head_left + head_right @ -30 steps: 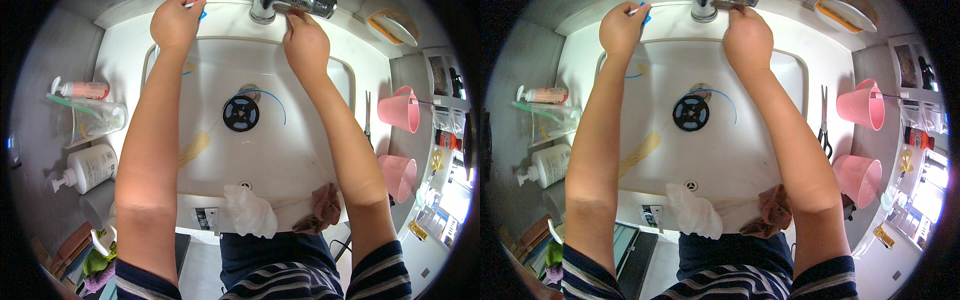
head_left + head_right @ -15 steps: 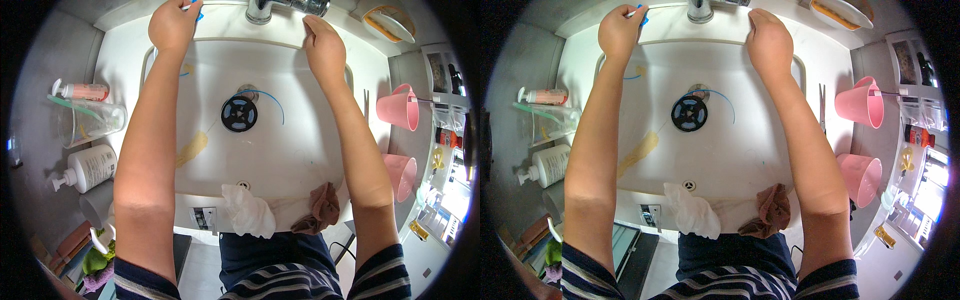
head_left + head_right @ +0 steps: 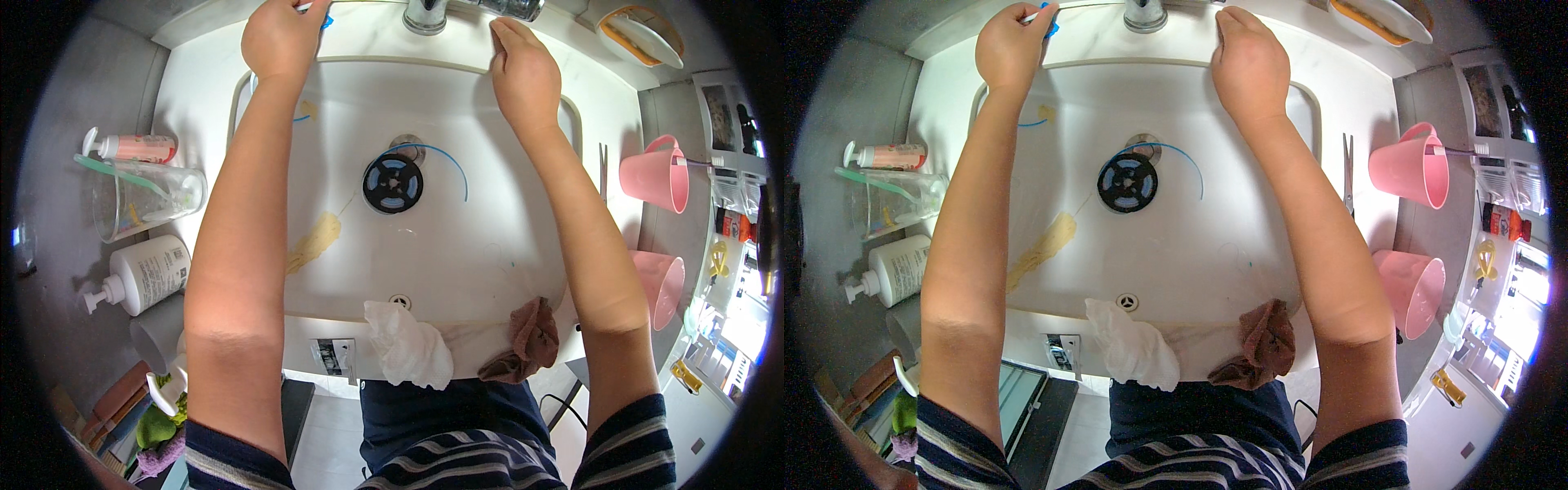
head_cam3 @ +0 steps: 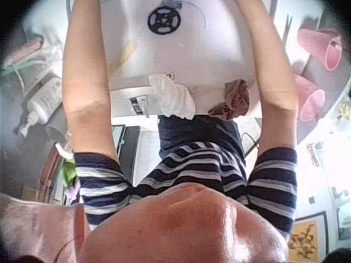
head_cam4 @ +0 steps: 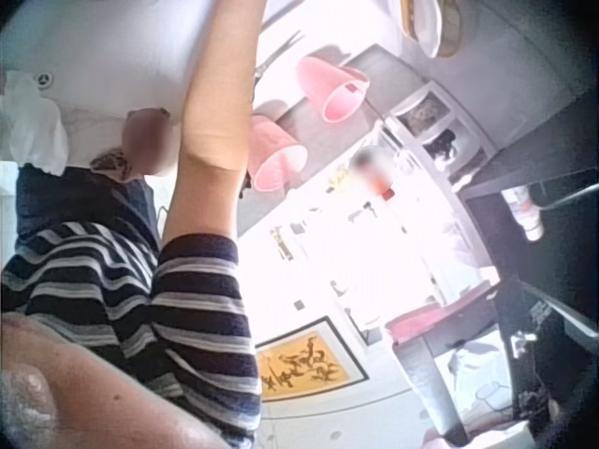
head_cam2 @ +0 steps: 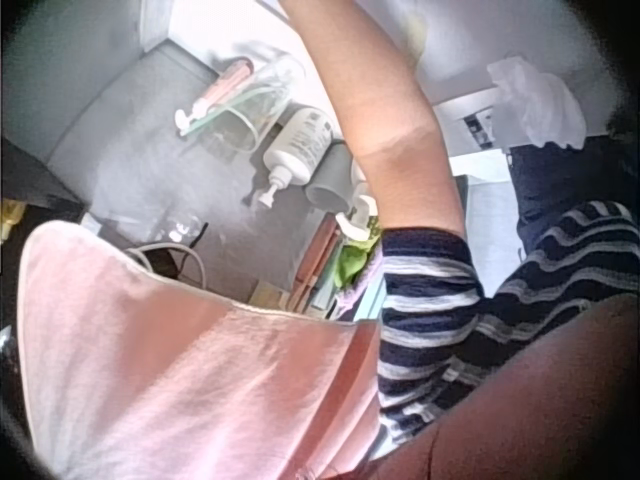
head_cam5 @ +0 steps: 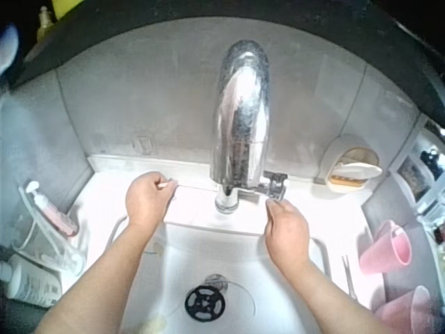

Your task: The person unrolls a blue LED strip at a kitchen sink, cuts a segment with scissors, and attaches it to the underside of the faucet. They then connect the strip to a power source and test the lights.

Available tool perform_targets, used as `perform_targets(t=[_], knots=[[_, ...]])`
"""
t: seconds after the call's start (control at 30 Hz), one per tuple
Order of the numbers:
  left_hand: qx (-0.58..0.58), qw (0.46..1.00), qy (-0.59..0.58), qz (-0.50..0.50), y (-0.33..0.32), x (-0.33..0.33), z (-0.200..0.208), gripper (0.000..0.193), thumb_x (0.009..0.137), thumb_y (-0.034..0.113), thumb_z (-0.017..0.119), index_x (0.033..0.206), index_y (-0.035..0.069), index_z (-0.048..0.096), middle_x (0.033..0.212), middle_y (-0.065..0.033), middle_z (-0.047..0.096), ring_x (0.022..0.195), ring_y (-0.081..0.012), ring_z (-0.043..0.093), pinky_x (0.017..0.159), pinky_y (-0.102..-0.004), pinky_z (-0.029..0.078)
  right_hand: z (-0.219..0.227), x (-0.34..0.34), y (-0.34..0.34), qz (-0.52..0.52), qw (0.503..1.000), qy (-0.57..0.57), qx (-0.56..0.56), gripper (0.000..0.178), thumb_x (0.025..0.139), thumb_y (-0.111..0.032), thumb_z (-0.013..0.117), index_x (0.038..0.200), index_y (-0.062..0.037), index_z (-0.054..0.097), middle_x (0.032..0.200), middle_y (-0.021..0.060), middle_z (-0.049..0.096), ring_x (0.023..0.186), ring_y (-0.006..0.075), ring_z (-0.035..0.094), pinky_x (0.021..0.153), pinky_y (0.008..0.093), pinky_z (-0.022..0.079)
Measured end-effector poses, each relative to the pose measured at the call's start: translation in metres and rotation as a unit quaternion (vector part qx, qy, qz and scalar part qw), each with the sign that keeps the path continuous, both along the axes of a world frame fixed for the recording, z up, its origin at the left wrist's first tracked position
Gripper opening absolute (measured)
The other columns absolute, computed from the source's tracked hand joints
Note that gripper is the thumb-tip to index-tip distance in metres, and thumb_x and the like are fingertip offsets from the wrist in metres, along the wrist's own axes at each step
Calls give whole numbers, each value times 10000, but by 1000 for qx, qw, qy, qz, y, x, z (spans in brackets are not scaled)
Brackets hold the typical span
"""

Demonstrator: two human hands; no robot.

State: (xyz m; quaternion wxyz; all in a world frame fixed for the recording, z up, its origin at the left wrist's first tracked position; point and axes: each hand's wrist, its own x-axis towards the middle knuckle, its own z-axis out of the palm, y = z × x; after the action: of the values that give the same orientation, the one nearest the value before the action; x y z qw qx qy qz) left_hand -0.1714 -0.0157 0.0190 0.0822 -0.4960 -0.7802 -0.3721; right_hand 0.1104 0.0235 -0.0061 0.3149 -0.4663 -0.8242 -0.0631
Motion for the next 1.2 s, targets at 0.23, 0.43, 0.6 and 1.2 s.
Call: perform_targets(t=[0.23, 0.43, 0.6, 1.2], knots=[[-62, 998, -32, 10, 4, -1, -17, 344, 858, 468, 738, 875, 125, 761, 651, 3, 694, 579, -159, 633, 576, -320, 472, -13, 1, 4, 4, 999, -1, 46, 271, 889, -30, 598, 1134, -32, 716, 1220, 89, 699, 1012, 311, 682, 865, 388, 560], [-58, 998, -15, 8, 5, -4, -21, 348, 865, 469, 733, 873, 123, 762, 654, 3, 696, 578, -149, 636, 578, -319, 475, -15, 0, 7, 8, 998, -19, 58, 237, 899, -53, 608, 1106, -16, 717, 1180, 119, 704, 999, 324, 684, 833, 396, 571], [-89, 995, -54, 13, 5, 3, -16, 352, 876, 466, 728, 865, 116, 759, 616, 12, 672, 561, -119, 627, 568, -307, 462, -7, -15, 4, 24, 996, -10, 80, 55, 827, -42, 601, 823, 1, 636, 809, 136, 621, 772, 324, 635, 661, 415, 559], [-68, 997, -8, 30, 4, 5, -15, 283, 840, 424, 753, 876, 145, 778, 778, -33, 740, 701, -231, 688, 648, -368, 530, -4, -2, 10, 91, 995, 31, 14, 319, 825, 41, 558, 1094, -32, 713, 1045, 135, 711, 997, 322, 668, 837, 415, 559]])
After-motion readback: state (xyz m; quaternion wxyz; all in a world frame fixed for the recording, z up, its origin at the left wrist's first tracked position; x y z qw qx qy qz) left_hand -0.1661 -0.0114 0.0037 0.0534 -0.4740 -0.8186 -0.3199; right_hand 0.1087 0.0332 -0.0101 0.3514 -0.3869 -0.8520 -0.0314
